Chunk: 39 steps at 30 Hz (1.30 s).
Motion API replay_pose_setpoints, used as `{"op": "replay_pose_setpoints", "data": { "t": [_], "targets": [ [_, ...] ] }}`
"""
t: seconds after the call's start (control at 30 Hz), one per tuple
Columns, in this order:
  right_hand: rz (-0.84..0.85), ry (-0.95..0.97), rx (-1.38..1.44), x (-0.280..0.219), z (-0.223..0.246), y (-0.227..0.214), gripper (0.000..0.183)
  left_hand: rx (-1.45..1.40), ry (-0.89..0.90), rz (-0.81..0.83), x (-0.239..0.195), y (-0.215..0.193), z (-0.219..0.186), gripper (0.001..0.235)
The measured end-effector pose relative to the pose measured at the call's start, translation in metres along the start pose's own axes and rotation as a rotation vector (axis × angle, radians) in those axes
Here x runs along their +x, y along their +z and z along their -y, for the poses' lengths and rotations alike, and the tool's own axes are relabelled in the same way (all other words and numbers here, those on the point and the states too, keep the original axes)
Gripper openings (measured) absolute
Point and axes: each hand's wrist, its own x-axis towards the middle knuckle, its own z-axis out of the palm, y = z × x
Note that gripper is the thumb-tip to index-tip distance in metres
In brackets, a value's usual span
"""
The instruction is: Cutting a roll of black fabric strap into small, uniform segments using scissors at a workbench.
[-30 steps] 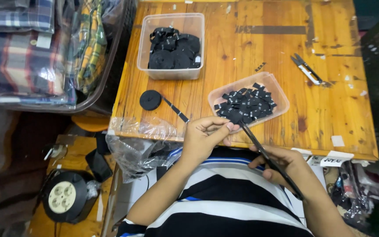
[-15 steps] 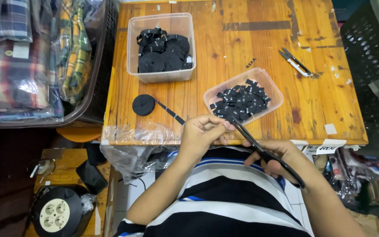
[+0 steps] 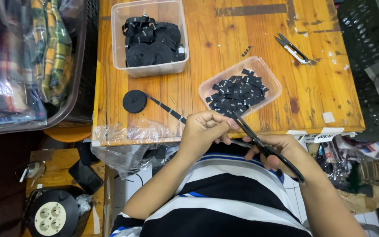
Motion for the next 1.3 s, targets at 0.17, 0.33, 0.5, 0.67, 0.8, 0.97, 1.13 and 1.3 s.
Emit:
{"op": "replay_pose_setpoints", "data": {
  "t": [0.17,0.33,0.5,0.67,0.8,0.97,1.13,1.3],
  "targets": [
    [-0.001,-0.004,0.025,0.000,-0.015,-0.002,0.080,-0.012,-0.007,0.011,0.001,-0.002,0.003,0.011],
    [0.004,-0.006,0.019,0.003,-0.022,-0.006,0.073,-0.054,-0.025,0.013,0.004,-0.003,0.011,0.011],
    [0.004,0.010,0.042,0.000,-0.030,-0.010,0.071,-0.029,-0.007,0.010,0.003,-0.001,0.009,0.010],
    [-0.024,0.027,0.049,-0.002,-0.032,-0.010,0.068,-0.023,0.009,0.008,0.003,0.000,0.011,0.010],
    [-0.019,0.029,0.044,-0.001,-0.039,-0.014,0.065,-0.018,-0.008,0.009,0.002,0.001,0.012,0.010],
    [-0.059,0.068,0.042,-0.006,-0.044,-0.020,0.065,-0.012,-0.014,0.007,0.002,0.005,0.010,0.010],
    [-0.093,0.119,0.023,-0.006,-0.034,-0.015,0.063,0.003,-0.019,0.003,0.002,0.008,0.006,0.010],
    [-0.101,0.131,0.055,-0.006,-0.030,-0.012,0.059,0.015,-0.008,0.010,0.004,0.007,0.008,0.011]
  ]
}}
